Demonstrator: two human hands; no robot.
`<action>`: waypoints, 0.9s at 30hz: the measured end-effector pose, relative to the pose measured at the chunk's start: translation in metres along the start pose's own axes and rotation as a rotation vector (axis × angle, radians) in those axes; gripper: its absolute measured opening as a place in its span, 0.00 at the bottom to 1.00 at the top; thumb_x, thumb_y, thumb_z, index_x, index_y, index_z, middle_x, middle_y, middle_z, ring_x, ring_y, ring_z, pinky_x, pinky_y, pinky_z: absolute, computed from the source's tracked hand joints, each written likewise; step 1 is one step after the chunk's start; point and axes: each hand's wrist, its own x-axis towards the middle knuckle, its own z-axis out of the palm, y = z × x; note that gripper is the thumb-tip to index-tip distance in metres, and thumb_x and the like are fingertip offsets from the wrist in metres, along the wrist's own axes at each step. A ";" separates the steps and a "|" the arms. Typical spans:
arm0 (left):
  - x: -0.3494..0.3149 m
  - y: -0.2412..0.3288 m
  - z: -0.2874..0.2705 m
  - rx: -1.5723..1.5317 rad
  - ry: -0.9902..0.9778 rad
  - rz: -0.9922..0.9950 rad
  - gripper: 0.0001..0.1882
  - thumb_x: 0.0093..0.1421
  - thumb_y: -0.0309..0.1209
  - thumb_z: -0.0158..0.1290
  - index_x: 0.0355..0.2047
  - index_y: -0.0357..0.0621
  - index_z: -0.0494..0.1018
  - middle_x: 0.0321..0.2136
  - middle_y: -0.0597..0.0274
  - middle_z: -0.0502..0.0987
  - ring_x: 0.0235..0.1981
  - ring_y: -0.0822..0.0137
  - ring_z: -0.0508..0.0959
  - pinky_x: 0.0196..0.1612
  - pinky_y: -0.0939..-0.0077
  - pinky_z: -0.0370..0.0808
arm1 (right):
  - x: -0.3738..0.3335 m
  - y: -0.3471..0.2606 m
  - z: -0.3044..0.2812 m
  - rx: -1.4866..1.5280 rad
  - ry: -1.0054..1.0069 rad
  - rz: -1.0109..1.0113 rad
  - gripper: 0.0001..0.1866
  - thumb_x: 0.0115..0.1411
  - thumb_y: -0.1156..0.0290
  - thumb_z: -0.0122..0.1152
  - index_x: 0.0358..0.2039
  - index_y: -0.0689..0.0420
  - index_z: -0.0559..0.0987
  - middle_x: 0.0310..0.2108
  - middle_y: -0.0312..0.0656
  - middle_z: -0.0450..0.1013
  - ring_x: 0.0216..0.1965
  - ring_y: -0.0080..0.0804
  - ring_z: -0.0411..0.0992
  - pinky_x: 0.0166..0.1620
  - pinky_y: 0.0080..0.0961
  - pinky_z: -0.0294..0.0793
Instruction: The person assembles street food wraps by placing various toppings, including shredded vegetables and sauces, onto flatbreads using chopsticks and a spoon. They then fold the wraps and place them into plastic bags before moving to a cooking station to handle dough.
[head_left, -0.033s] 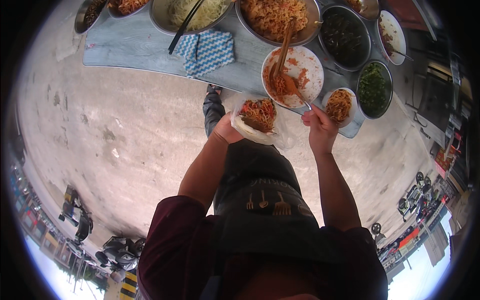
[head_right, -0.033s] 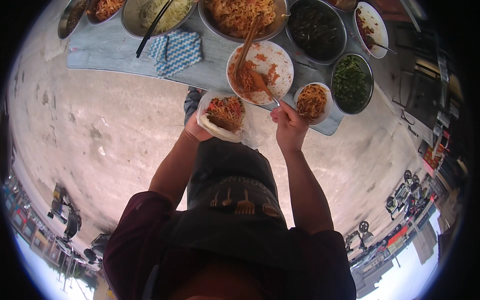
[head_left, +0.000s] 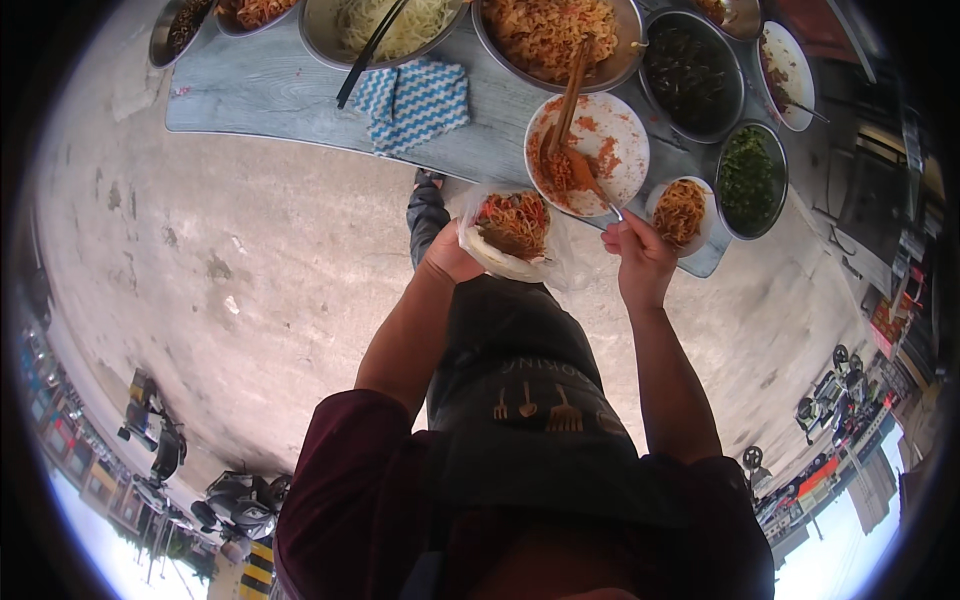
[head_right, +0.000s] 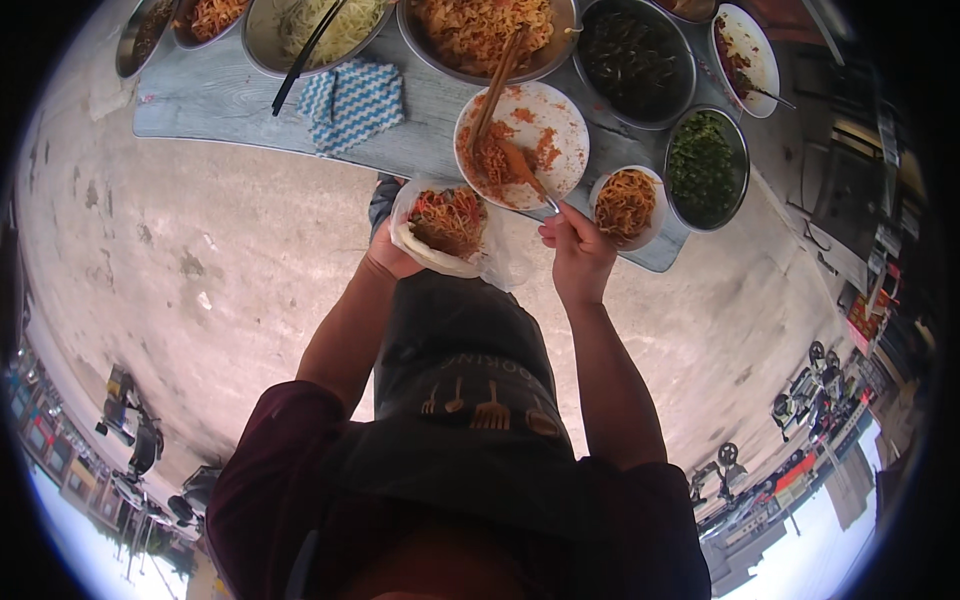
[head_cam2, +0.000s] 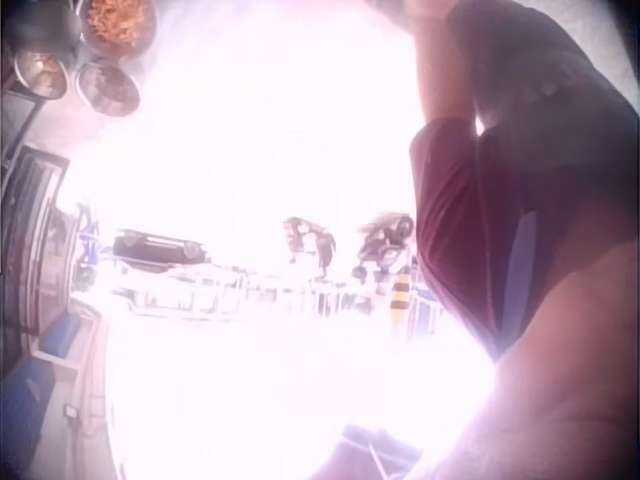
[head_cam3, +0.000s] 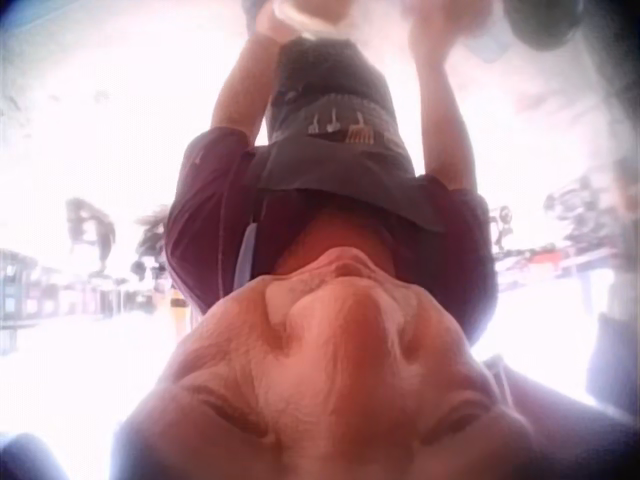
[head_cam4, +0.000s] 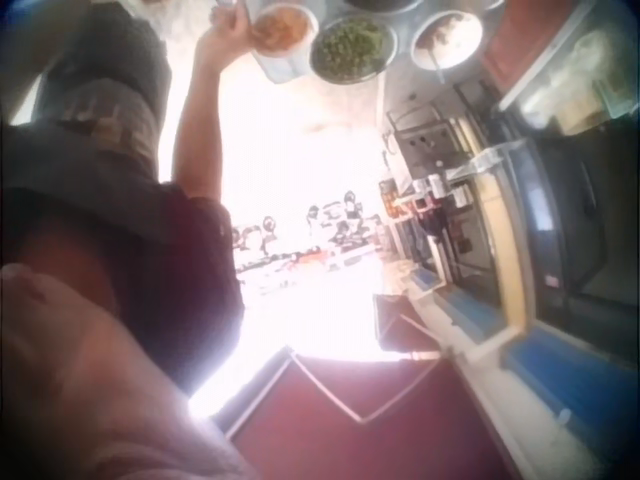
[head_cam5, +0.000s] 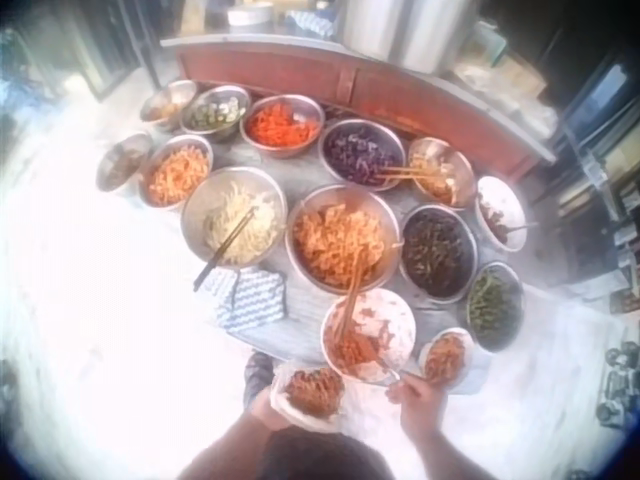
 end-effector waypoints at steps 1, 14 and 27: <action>0.002 0.003 -0.002 0.019 0.021 0.011 0.34 0.60 0.47 0.51 0.61 0.39 0.62 0.58 0.52 0.69 0.59 0.54 0.69 0.63 0.56 0.63 | 0.002 0.001 0.001 0.024 -0.003 0.020 0.13 0.65 0.74 0.54 0.47 0.66 0.78 0.33 0.47 0.79 0.32 0.30 0.79 0.36 0.23 0.81; 0.010 0.006 0.006 -0.055 0.038 0.029 0.33 0.61 0.47 0.50 0.61 0.40 0.62 0.59 0.52 0.68 0.59 0.54 0.69 0.63 0.56 0.63 | -0.055 -0.027 -0.008 -0.212 -0.175 -0.271 0.10 0.63 0.80 0.55 0.44 0.66 0.79 0.33 0.48 0.79 0.34 0.31 0.80 0.40 0.26 0.81; 0.011 0.008 -0.004 -0.063 -0.005 0.040 0.34 0.60 0.46 0.52 0.62 0.39 0.61 0.60 0.51 0.67 0.60 0.55 0.68 0.64 0.54 0.62 | -0.003 -0.013 -0.020 -0.284 0.134 -0.372 0.11 0.65 0.78 0.54 0.46 0.64 0.79 0.33 0.45 0.79 0.35 0.30 0.79 0.39 0.25 0.81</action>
